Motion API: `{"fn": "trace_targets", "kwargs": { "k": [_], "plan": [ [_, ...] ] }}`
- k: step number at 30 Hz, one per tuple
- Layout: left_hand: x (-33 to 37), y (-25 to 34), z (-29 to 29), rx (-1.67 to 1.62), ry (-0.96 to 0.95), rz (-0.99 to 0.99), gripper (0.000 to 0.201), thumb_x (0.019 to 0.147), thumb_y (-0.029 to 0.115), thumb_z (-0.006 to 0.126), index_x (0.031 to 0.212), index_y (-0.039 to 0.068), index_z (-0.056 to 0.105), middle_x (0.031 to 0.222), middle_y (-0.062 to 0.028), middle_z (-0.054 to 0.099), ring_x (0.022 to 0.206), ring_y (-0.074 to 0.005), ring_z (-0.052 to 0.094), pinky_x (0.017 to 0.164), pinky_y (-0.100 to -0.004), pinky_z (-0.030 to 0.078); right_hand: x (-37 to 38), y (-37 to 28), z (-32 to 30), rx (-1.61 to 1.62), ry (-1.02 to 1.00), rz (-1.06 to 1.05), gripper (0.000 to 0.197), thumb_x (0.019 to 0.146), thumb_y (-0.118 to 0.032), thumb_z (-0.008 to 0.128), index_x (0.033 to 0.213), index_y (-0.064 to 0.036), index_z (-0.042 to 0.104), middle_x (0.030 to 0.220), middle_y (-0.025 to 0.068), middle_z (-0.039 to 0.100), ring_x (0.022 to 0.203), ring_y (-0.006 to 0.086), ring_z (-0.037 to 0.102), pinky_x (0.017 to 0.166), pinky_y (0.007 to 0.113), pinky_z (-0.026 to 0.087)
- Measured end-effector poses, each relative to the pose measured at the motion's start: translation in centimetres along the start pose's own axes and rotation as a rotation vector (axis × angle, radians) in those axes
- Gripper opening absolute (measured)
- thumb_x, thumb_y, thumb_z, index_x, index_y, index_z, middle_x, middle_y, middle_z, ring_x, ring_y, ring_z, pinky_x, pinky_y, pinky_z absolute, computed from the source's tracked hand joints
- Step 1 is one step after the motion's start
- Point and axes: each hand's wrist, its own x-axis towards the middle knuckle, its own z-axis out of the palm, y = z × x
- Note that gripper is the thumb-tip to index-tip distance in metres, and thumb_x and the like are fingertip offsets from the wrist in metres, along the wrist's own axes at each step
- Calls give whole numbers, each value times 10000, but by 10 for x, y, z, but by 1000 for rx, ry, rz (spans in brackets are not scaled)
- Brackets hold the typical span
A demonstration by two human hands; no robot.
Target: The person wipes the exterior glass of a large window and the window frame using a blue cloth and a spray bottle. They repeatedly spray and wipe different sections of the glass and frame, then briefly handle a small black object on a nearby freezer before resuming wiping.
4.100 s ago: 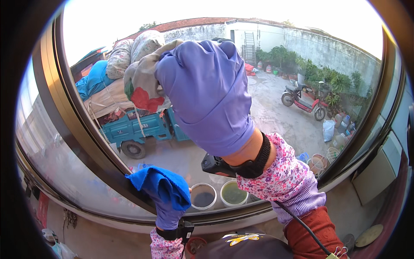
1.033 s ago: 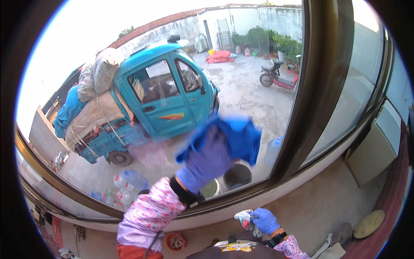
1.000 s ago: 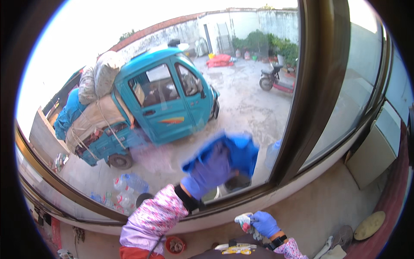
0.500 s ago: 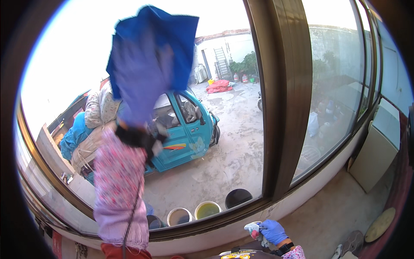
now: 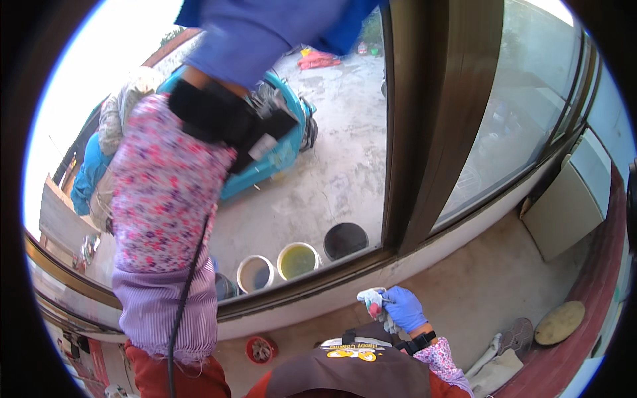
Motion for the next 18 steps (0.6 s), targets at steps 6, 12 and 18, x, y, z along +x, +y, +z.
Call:
{"fn": "trace_targets", "kwargs": {
  "k": [6, 12, 18],
  "plan": [
    [-101, 116, -34, -196, -277, 30, 494, 826, 434, 604, 1177, 87, 612, 1271, -231, 531, 1259, -439, 423, 1086, -549, 295, -13, 3, -12, 11, 13, 48, 98, 770, -163, 654, 844, -99, 655, 804, 110, 601, 780, 321, 593, 696, 434, 474],
    [-238, 213, -51, -364, -416, 124, 380, 865, 288, 532, 1143, 48, 629, 1316, -209, 509, 1294, -450, 381, 1068, -538, 329, -44, 21, -26, 22, 0, 161, 86, 739, -152, 657, 792, -84, 662, 788, 128, 612, 763, 337, 599, 681, 431, 481],
    [-356, 312, -48, -780, -529, -52, 399, 821, 182, 542, 1195, 55, 603, 1318, -115, 540, 1284, -315, 450, 1069, -468, 364, -60, 18, -29, -75, 0, 144, 96, 727, -132, 672, 810, -84, 660, 778, 129, 604, 746, 339, 595, 656, 432, 479]
  ]
}}
